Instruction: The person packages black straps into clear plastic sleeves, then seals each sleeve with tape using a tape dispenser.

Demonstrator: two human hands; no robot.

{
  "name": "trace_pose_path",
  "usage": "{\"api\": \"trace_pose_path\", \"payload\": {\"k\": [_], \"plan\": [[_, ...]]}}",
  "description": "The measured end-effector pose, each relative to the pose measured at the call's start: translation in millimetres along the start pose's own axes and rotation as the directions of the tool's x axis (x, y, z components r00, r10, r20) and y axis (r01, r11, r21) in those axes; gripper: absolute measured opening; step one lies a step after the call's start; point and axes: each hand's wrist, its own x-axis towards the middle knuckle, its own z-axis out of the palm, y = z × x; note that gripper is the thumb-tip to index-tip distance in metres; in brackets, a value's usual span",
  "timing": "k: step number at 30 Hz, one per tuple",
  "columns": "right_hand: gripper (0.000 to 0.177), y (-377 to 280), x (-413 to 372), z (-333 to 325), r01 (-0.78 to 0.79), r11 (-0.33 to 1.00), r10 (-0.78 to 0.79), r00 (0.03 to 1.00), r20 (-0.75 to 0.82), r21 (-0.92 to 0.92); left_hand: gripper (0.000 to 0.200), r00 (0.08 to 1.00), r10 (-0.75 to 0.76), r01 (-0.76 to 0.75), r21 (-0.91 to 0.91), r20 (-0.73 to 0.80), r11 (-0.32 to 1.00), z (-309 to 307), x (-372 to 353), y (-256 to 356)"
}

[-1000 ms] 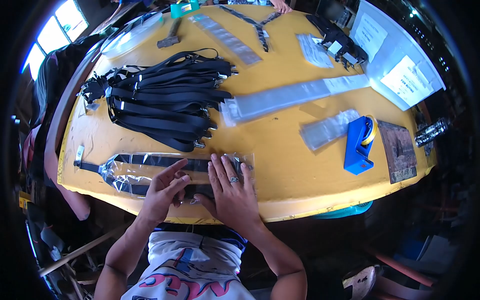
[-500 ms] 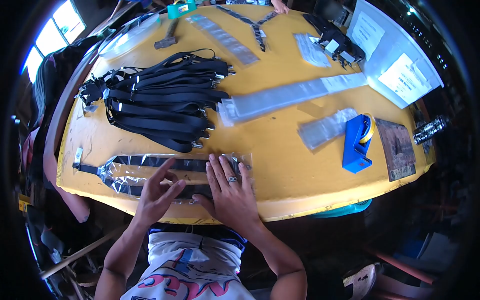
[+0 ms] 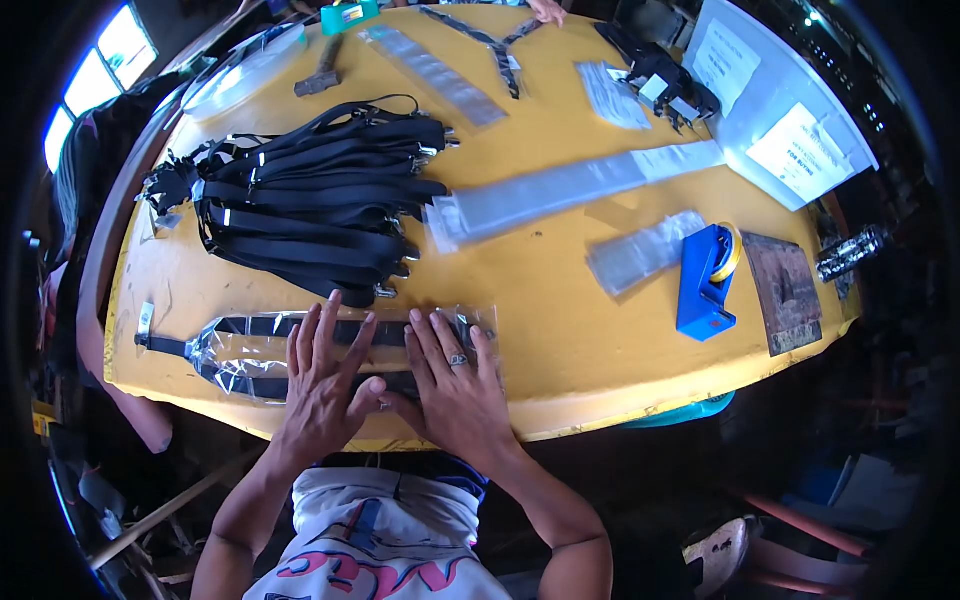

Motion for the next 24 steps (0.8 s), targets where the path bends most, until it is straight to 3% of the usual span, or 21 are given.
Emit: {"api": "trace_pose_path", "payload": {"k": [6, 8, 12, 14, 16, 17, 22, 24], "plan": [[0.077, -0.9, 1.0, -4.1, 0.005, 0.999, -0.003, 0.999, 0.038, -0.052, 0.076, 0.998, 0.001, 0.0, -0.029, 0.065, 1.0, 2.2, 0.5, -0.2], [0.077, -0.9, 1.5, -4.8, 0.0, 0.998, 0.002, 0.999, 0.033, -0.058, 0.078, 0.993, -0.096, 0.096, -0.002, 0.065, 0.995, 4.4, -7.5, -7.5], [0.08, -2.5, 2.7, -4.6, 0.002, 0.998, 0.001, 0.999, 0.036, -0.069, 0.085, 0.987, -0.148, 0.146, 0.034, 0.055, 0.989, 2.8, -15.6, -14.1], [0.082, -3.6, 2.5, -6.0, -0.01, 0.998, 0.014, 0.998, 0.067, -0.069, 0.091, 0.994, -0.109, 0.109, -0.008, 0.029, 0.994, 1.3, -9.6, -8.9], [0.081, -3.0, 2.3, -7.8, 0.002, 0.997, 0.005, 0.996, 0.088, -0.079, 0.095, 0.997, 0.033, -0.026, -0.114, 0.067, 0.993, 1.8, -4.6, -4.7], [0.081, -3.4, 2.5, -8.1, 0.0, 0.997, 0.009, 0.994, 0.106, -0.083, 0.096, 0.994, 0.074, -0.069, -0.064, 0.086, 0.996, 3.8, -2.9, -5.8], [0.085, -4.8, 1.0, -9.7, -0.003, 0.993, 0.018, 0.991, 0.129, -0.119, 0.095, 0.992, 0.084, -0.072, -0.12, 0.097, 0.99, 13.4, -3.6, -11.6], [0.084, -3.0, 1.0, -6.2, -0.029, 0.999, 0.033, 0.994, 0.105, -0.039, 0.096, 0.993, 0.083, -0.073, -0.119, 0.081, 0.99, 17.1, -4.4, -12.7]]}}
